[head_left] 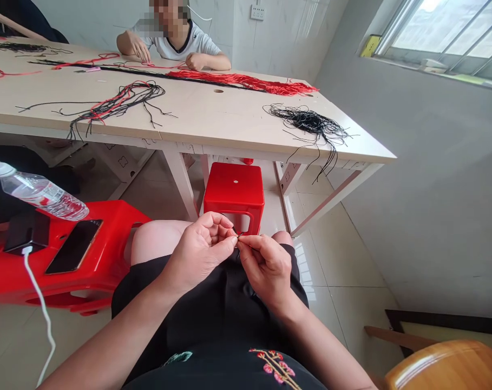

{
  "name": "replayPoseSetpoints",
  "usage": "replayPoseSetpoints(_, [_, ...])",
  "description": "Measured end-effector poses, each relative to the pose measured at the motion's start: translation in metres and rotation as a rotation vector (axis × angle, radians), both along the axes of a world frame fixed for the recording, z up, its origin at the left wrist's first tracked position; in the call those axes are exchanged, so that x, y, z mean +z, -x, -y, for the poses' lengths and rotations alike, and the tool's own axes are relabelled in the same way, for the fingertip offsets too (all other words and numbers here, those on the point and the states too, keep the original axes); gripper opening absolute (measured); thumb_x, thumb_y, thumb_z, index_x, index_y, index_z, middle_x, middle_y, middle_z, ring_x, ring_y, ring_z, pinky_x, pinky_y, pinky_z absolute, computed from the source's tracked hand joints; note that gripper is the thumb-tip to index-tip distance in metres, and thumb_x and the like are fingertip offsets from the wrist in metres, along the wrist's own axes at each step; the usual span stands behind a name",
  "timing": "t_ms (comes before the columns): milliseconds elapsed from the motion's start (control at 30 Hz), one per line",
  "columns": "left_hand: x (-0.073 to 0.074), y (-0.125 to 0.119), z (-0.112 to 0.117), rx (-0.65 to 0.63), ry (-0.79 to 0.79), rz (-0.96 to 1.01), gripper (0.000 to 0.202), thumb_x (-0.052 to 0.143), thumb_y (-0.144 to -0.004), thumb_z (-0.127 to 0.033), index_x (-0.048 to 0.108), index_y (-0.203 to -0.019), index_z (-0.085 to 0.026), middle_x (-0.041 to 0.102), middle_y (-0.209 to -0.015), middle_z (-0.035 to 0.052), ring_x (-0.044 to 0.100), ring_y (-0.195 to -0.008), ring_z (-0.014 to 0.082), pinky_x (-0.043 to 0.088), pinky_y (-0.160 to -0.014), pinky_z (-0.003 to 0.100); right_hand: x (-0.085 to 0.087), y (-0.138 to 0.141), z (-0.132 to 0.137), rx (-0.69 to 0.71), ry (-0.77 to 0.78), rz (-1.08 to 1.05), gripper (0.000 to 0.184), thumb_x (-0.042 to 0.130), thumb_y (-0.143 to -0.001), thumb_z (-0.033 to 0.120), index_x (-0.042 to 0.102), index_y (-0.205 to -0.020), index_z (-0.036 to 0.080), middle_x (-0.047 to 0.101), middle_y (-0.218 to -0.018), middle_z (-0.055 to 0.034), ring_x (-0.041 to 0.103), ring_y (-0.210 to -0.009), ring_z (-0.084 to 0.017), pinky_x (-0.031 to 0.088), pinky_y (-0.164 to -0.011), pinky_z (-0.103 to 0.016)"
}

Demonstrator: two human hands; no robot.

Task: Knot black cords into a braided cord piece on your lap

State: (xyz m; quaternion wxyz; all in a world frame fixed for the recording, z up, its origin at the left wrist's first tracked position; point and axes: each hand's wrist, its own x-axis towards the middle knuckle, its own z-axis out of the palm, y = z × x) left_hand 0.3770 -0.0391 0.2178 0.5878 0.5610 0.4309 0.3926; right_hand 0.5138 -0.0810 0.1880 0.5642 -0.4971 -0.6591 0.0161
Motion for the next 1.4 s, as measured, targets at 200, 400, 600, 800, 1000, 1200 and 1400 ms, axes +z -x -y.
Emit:
replayPoseSetpoints(200, [-0.003,0.001,0.003,0.012,-0.134,-0.077,0.015,0.064,-0.077,-0.021,0.052,-0.087,-0.019,0.058,-0.075,-0.0043,0.057,-0.068,0.0058,0.049,-0.065,0.017,0.002,-0.005,0.000,0.233,0.277,-0.362,0.016,0.056,-0.085,0.021,0.062,-0.100,0.021,0.068,-0.086,-0.0014,0.056,-0.051,-0.006,0.046,-0.048,-0.020])
replayPoseSetpoints(400, [-0.006,0.002,0.004,-0.034,-0.137,-0.102,0.014,0.062,-0.078,-0.021,0.055,-0.090,-0.019,0.060,-0.079,-0.0019,0.060,-0.074,0.0081,0.051,-0.069,0.019,0.001,-0.010,-0.003,0.304,0.431,-0.428,0.010,0.057,-0.083,0.026,0.064,-0.086,0.018,0.066,-0.070,-0.0001,0.054,-0.049,-0.008,0.042,-0.045,-0.020])
replayPoseSetpoints(600, [-0.007,0.000,0.003,-0.133,-0.122,-0.043,0.013,0.059,-0.080,-0.018,0.056,-0.093,-0.021,0.059,-0.085,-0.0019,0.058,-0.080,0.0075,0.050,-0.076,0.019,0.009,-0.009,-0.001,0.135,0.285,-0.213,0.010,0.054,-0.084,0.018,0.062,-0.078,0.017,0.066,-0.066,0.0005,0.055,-0.053,-0.007,0.043,-0.055,-0.019])
replayPoseSetpoints(800, [-0.006,-0.009,0.004,-0.073,-0.283,-0.119,0.023,0.054,-0.078,-0.012,0.054,-0.098,-0.023,0.052,-0.073,-0.0052,0.053,-0.066,0.0062,0.046,-0.062,0.017,0.009,-0.006,0.001,0.101,0.174,-0.028,0.010,0.052,-0.085,0.012,0.058,-0.080,0.017,0.064,-0.065,0.0022,0.054,-0.052,-0.007,0.041,-0.058,-0.020])
replayPoseSetpoints(1000, [-0.008,-0.013,0.004,-0.013,-0.365,-0.113,0.026,0.052,-0.073,-0.006,0.054,-0.093,-0.022,0.048,-0.064,-0.0067,0.046,-0.057,0.0057,0.040,-0.054,0.016,0.002,-0.002,0.003,0.039,0.079,0.020,0.010,0.049,-0.087,0.013,0.054,-0.079,0.018,0.064,-0.068,0.0004,0.055,-0.056,-0.008,0.042,-0.059,-0.021])
replayPoseSetpoints(1200, [-0.007,-0.008,0.001,-0.106,-0.063,0.009,0.021,0.056,-0.078,-0.015,0.054,-0.098,-0.021,0.054,-0.075,-0.0039,0.052,-0.067,0.0065,0.047,-0.064,0.019,0.003,-0.008,0.000,0.044,0.255,-0.228,0.011,0.050,-0.087,0.019,0.057,-0.079,0.019,0.063,-0.063,0.0026,0.054,-0.052,-0.009,0.043,-0.054,-0.022])
replayPoseSetpoints(1400, [-0.006,-0.003,0.000,-0.036,0.005,0.029,0.018,0.062,-0.077,-0.018,0.054,-0.093,-0.019,0.055,-0.074,-0.0040,0.054,-0.068,0.0061,0.046,-0.062,0.017,-0.001,-0.016,-0.002,0.227,0.340,-0.373,0.017,0.050,-0.089,0.025,0.061,-0.100,0.022,0.071,-0.079,-0.0024,0.067,-0.076,-0.015,0.051,-0.075,-0.030])
